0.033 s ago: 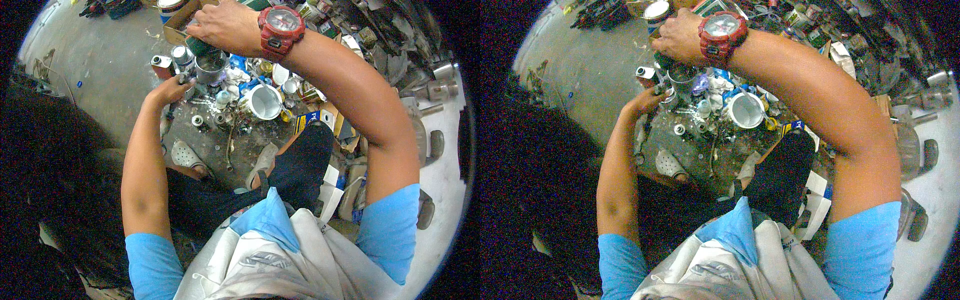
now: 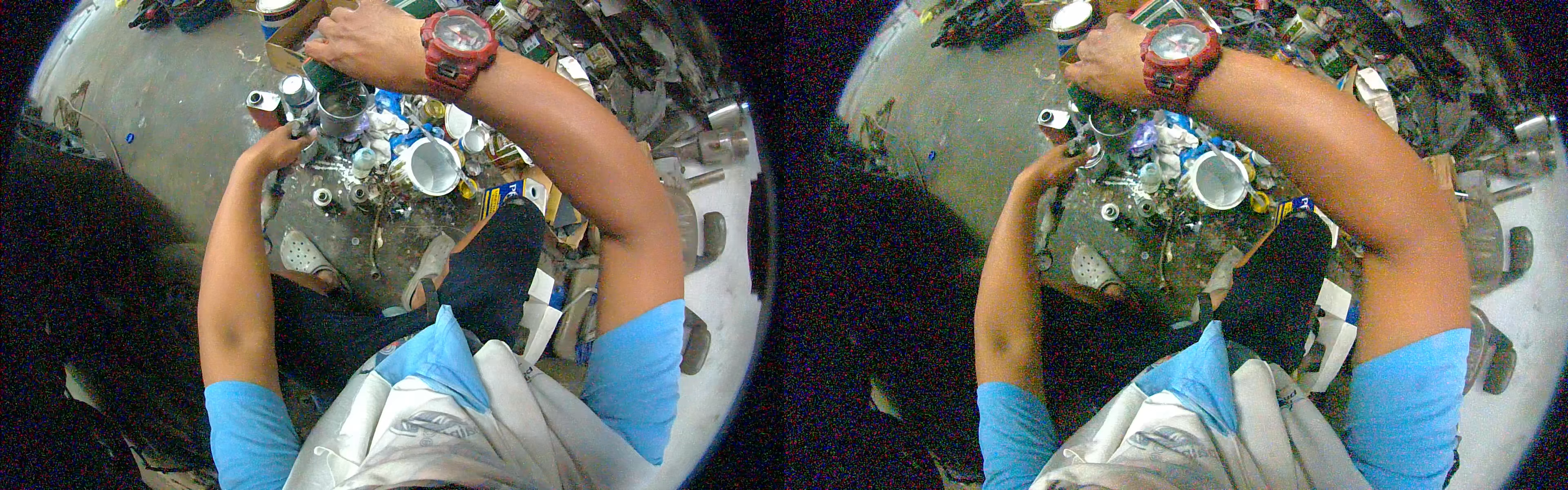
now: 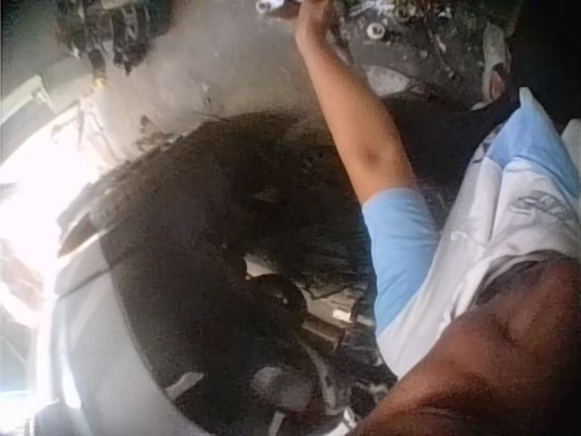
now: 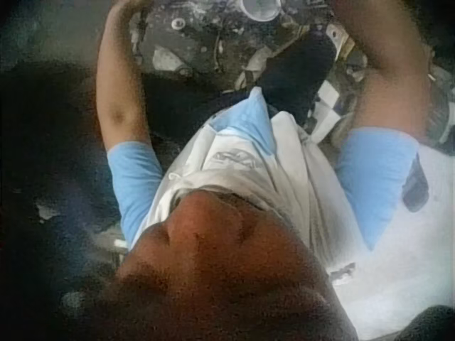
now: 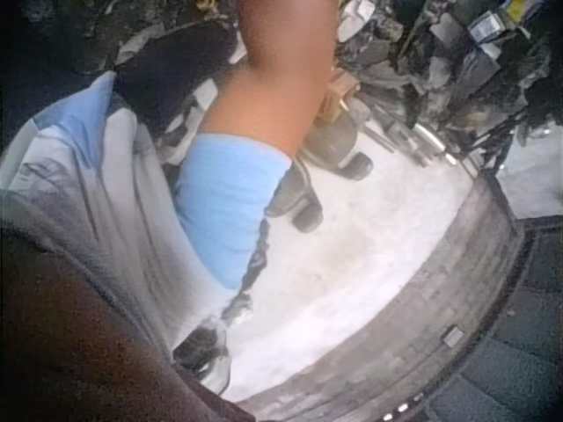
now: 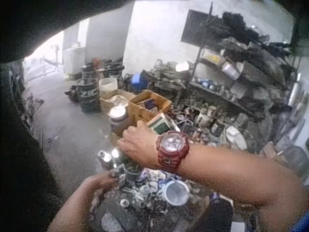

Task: The person sits on the floor and pours contents from several small paint cans into a larger metal container. They then use a small metal tool to stir the mixture inside the container.

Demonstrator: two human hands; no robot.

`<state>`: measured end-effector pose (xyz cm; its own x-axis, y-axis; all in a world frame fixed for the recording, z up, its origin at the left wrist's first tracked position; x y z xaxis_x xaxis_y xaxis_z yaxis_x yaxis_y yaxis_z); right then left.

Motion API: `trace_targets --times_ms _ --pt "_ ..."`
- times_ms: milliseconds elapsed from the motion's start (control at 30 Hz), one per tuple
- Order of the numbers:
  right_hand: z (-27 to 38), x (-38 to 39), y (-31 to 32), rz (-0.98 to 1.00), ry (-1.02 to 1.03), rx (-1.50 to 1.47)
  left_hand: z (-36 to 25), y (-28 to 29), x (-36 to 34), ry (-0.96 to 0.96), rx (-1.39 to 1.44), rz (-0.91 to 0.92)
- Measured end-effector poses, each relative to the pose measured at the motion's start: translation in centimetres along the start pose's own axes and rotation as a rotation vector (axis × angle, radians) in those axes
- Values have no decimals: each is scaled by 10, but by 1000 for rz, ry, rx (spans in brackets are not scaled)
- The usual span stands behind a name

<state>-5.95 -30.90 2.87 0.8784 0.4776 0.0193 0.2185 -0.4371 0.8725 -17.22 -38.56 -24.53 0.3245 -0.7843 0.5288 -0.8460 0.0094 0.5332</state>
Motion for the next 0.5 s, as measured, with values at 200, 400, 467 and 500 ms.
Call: trace_targets --times_ms 200,400,467,500 --pt "-7 7 -9 -55 -21 -4 -3 2 6 152 1 20" --pt "-28 38 -41 64 -271 -199 -12 8 18 164 106 28" --pt "-31 59 -52 69 -311 -295 -5 11 22 225 80 21" --pt "-28 69 -52 -40 -298 -314 -2 14 23 241 72 10"
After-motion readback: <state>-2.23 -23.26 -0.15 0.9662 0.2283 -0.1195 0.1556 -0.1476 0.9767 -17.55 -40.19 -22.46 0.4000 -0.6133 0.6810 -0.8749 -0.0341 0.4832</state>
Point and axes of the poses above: each hand's wrist, its own x-axis away from the middle knuckle, its own y-axis out of the back of the hand, z = x × y, the point moved 7 cm from there along -x, towards the middle knuckle, and after that the axes turned 14 degrees about y, right-handed, at the moved point
